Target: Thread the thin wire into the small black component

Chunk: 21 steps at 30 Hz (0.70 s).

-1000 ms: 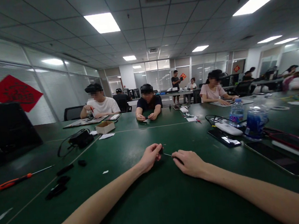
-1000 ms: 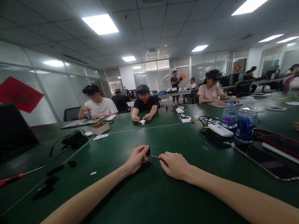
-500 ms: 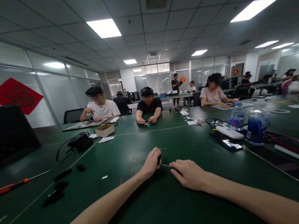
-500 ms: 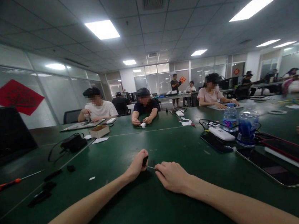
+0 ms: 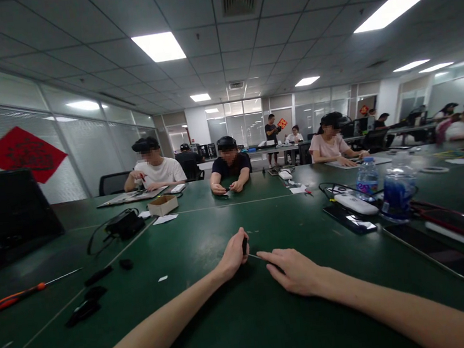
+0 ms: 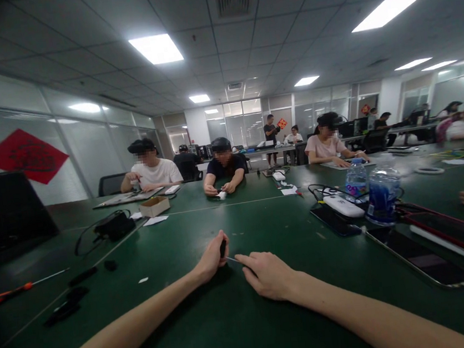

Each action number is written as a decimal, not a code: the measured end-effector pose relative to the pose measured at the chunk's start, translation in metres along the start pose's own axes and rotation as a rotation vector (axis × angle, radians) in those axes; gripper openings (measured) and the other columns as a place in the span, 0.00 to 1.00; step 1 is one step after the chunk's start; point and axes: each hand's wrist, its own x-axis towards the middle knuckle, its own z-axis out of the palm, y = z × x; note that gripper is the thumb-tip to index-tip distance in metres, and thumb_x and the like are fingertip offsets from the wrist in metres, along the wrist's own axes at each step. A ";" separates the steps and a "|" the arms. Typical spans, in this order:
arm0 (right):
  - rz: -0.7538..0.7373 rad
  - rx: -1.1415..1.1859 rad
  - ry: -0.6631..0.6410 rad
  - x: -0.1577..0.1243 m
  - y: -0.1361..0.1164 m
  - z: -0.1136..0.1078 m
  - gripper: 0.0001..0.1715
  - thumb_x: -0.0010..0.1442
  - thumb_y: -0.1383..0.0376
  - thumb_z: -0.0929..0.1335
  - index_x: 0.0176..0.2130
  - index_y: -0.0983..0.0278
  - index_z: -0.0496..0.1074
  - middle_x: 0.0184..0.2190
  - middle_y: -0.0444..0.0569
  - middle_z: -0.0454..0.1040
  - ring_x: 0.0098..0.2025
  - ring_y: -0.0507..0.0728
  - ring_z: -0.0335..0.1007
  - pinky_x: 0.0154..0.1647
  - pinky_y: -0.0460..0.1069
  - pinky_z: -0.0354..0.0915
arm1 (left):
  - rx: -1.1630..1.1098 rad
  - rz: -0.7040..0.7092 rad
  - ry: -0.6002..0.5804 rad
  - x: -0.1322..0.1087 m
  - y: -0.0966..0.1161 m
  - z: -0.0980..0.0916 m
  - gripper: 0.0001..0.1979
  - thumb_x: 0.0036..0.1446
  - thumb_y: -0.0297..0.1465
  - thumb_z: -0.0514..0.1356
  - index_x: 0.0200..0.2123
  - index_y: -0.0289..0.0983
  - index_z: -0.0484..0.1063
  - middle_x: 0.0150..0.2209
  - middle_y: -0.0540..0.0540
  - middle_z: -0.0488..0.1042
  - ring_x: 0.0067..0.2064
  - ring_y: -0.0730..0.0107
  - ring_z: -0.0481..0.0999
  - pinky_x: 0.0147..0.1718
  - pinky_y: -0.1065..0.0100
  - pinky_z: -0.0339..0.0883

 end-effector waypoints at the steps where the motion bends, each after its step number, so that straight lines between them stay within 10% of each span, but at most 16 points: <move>1: -0.004 0.027 -0.004 0.000 -0.001 -0.001 0.23 0.65 0.61 0.58 0.58 0.61 0.61 0.44 0.51 0.72 0.42 0.56 0.69 0.45 0.50 0.63 | -0.010 -0.004 0.009 0.000 -0.001 0.000 0.23 0.57 0.52 0.43 0.33 0.38 0.61 0.16 0.55 0.57 0.15 0.77 0.52 0.13 0.75 0.44; 21: 0.055 0.188 0.010 0.000 -0.004 -0.002 0.19 0.65 0.60 0.58 0.52 0.60 0.67 0.42 0.48 0.73 0.39 0.54 0.69 0.40 0.47 0.63 | -0.045 -0.029 -0.021 0.000 0.000 0.003 0.22 0.57 0.51 0.46 0.32 0.37 0.62 0.19 0.55 0.56 0.16 0.79 0.52 0.14 0.77 0.43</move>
